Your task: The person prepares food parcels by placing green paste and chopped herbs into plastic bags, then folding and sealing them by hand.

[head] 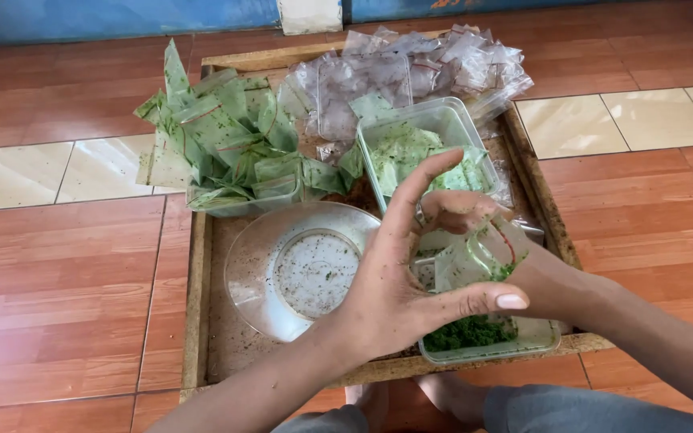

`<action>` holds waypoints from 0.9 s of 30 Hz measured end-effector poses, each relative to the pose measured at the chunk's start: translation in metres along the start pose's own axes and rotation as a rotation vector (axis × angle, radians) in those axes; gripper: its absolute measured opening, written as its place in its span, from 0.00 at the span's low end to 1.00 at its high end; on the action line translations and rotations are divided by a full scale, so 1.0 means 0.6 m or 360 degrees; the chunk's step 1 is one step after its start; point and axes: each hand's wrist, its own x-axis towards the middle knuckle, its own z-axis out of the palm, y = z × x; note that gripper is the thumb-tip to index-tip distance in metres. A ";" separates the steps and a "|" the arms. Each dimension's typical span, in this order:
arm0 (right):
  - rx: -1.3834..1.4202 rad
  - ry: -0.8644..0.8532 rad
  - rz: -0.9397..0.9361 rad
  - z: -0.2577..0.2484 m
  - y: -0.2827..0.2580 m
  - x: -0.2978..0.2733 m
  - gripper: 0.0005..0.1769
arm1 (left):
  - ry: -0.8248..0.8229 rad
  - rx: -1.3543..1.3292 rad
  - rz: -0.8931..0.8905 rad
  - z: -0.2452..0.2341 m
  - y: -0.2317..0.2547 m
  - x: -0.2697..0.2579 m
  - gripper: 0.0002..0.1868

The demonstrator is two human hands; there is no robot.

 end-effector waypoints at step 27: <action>0.0005 -0.0070 0.0142 -0.034 -0.040 -0.008 0.24 | -0.0018 -0.0029 0.0064 0.014 -0.019 0.006 0.50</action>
